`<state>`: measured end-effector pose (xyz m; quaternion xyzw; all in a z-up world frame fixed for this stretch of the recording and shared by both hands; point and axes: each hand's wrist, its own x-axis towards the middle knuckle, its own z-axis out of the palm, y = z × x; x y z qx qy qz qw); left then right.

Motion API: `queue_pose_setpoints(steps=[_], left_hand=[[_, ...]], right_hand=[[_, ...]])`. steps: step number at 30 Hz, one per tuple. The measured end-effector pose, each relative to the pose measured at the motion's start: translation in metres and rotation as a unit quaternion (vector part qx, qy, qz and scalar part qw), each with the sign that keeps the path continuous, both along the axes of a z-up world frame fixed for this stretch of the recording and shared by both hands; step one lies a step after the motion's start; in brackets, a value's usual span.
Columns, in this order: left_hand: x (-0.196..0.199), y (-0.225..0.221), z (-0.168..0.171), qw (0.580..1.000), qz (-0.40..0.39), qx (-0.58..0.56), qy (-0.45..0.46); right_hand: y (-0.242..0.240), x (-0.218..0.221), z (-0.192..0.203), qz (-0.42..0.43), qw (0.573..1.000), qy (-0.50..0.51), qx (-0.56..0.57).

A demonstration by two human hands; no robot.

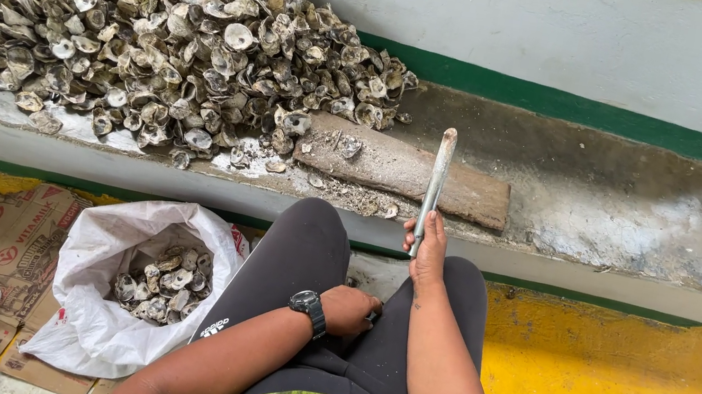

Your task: Shucking oyster shells using a tool and a wooden block.

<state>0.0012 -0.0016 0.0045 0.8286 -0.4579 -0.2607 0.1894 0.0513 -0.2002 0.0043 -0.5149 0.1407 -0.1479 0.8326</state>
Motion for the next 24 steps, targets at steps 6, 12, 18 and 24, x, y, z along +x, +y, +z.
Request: queue_pose_setpoints(steps=[6,12,18,24], left_hand=[[0.002,-0.002,-0.008,1.000,-0.005,-0.005,-0.005],[0.002,-0.001,-0.009,1.000,-0.008,-0.019,-0.015],[0.000,0.000,0.000,1.000,-0.002,0.005,-0.002],[-0.001,-0.002,0.005,1.000,0.002,0.009,0.004]], right_hand=[[-0.013,0.012,-0.031,0.003,0.998,0.058,0.000],[-0.018,0.014,-0.034,-0.027,0.999,0.042,0.017],[-0.017,0.011,-0.030,-0.021,0.999,0.025,0.028],[-0.013,0.010,-0.025,-0.018,1.000,-0.001,-0.019]])
